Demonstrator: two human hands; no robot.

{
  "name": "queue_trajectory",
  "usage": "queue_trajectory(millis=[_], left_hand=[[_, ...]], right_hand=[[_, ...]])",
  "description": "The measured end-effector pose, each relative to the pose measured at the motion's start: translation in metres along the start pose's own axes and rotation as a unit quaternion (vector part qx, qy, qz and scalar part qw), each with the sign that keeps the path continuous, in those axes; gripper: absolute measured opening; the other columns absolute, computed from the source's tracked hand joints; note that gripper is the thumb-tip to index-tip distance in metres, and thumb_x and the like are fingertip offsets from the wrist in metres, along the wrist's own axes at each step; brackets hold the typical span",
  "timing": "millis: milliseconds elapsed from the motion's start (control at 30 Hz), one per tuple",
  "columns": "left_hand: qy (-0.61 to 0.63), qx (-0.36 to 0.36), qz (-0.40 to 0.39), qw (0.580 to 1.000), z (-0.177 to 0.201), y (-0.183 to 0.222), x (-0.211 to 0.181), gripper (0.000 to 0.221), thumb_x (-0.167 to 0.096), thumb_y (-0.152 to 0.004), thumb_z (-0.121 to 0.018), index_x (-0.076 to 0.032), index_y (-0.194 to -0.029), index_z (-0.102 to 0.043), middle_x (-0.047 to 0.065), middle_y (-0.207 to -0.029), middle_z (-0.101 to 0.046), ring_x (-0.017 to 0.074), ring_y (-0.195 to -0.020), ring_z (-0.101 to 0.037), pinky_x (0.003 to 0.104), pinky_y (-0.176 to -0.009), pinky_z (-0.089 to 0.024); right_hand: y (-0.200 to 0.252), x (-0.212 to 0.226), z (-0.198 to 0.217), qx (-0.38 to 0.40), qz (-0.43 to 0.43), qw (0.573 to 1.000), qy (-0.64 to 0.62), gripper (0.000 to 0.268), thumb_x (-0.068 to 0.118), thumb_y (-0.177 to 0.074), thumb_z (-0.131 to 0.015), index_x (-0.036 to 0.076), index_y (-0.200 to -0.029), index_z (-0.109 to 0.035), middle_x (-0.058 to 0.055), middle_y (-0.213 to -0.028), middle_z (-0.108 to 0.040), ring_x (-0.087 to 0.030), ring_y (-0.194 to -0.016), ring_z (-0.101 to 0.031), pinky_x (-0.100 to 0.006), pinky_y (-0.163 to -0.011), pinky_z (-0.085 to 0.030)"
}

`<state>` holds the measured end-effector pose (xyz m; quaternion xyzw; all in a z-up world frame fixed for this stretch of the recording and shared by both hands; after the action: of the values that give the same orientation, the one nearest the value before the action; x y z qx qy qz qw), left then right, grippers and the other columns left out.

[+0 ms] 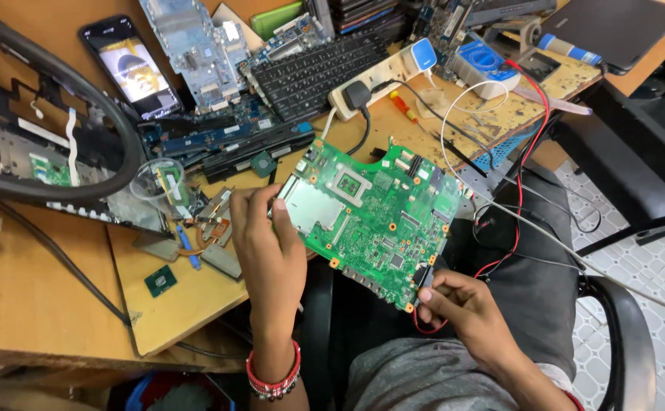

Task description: Repairing a laptop motherboard using a heat gun, tweezers, and a soldering iron

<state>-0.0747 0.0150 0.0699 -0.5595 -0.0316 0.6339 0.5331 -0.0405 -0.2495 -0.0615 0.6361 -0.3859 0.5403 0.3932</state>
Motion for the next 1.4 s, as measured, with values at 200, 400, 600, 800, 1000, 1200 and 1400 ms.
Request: queue_trajectory(millis=[200, 400, 600, 800, 1000, 1200, 1400], left_hand=[[0.028, -0.003, 0.017, 0.999, 0.006, 0.012, 0.007, 0.033, -0.017, -0.108, -0.040, 0.004, -0.116, -0.064, 0.016, -0.111, -0.055, 0.0289, -0.096, -0.061, 0.040, -0.077, -0.048], [0.136, -0.036, 0.066, 0.988, 0.013, 0.036, 0.004, 0.034, -0.025, -0.106, -0.047, 0.001, -0.117, -0.066, 0.010, -0.110, -0.058, 0.0202, -0.099, -0.059, 0.030, -0.071, -0.049], [0.201, -0.076, 0.054, 0.975, 0.021, 0.057, -0.023, 0.039, -0.028, -0.106, -0.047, 0.005, -0.116, -0.065, 0.013, -0.110, -0.054, 0.0235, -0.106, -0.058, 0.034, -0.089, -0.052], [0.237, -0.122, 0.098, 0.959, 0.027, 0.076, -0.029, 0.043, -0.032, -0.104, -0.050, 0.007, -0.113, -0.066, 0.014, -0.112, -0.053, 0.0233, -0.104, -0.058, 0.033, -0.085, -0.056], [0.302, -0.134, 0.071, 0.941, 0.029, 0.082, -0.036, 0.040, -0.032, -0.103, -0.050, 0.004, -0.107, -0.065, 0.018, -0.111, -0.051, 0.0254, -0.103, -0.060, 0.028, -0.066, -0.059], [0.238, -0.172, -0.003, 0.956, 0.035, 0.081, -0.047, 0.037, -0.030, -0.104, -0.048, 0.002, -0.098, -0.065, 0.018, -0.103, -0.054, 0.0251, -0.095, -0.061, 0.033, -0.087, -0.052], [0.235, -0.162, -0.010, 0.958, 0.035, 0.084, -0.047, 0.034, -0.026, -0.103, -0.047, 0.002, -0.101, -0.065, 0.018, -0.101, -0.054, 0.0256, -0.094, -0.062, 0.033, -0.087, -0.053]], right_hand=[[0.008, -0.003, 0.005, 0.015, -0.022, 0.999, -0.029, 0.021, 0.014, -0.089, -0.077, 0.002, -0.074, -0.068, -0.014, -0.060, -0.069, -0.016, -0.054, -0.060, -0.028, -0.050, -0.048], [0.007, -0.012, 0.013, 0.006, 0.009, 0.999, 0.039, 0.020, 0.016, -0.091, -0.076, 0.004, -0.076, -0.071, -0.010, -0.066, -0.075, -0.015, -0.059, -0.064, -0.028, -0.054, -0.049], [0.006, -0.017, 0.021, -0.027, 0.067, 0.993, 0.090, 0.016, 0.016, -0.091, -0.074, 0.005, -0.079, -0.072, -0.008, -0.071, -0.077, -0.013, -0.064, -0.067, -0.026, -0.059, -0.055], [0.014, -0.005, 0.021, -0.070, 0.145, 0.974, 0.159, 0.019, 0.014, -0.090, -0.074, 0.004, -0.074, -0.075, -0.004, -0.070, -0.076, -0.010, -0.066, -0.067, -0.024, -0.061, -0.053], [0.017, -0.011, 0.025, -0.114, 0.156, 0.966, 0.172, 0.016, 0.016, -0.087, -0.076, 0.004, -0.078, -0.081, -0.004, -0.072, -0.080, -0.011, -0.063, -0.070, -0.024, -0.059, -0.056], [0.022, 0.001, 0.019, -0.115, 0.190, 0.955, 0.197, 0.013, 0.014, -0.085, -0.078, 0.005, -0.076, -0.081, -0.003, -0.074, -0.083, -0.010, -0.070, -0.077, -0.024, -0.066, -0.062], [0.022, 0.000, 0.018, -0.112, 0.184, 0.958, 0.188, 0.012, 0.014, -0.086, -0.077, 0.006, -0.078, -0.081, -0.003, -0.076, -0.083, -0.010, -0.073, -0.075, -0.024, -0.069, -0.060]])
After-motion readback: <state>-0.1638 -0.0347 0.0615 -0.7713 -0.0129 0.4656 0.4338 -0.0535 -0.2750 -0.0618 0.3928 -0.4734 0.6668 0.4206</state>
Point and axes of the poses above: each hand's wrist, its own y-axis away from the middle knuckle, its own z-axis out of the back of the hand, x = y × z, the point moved 4 cm from there along -y, towards the middle knuckle
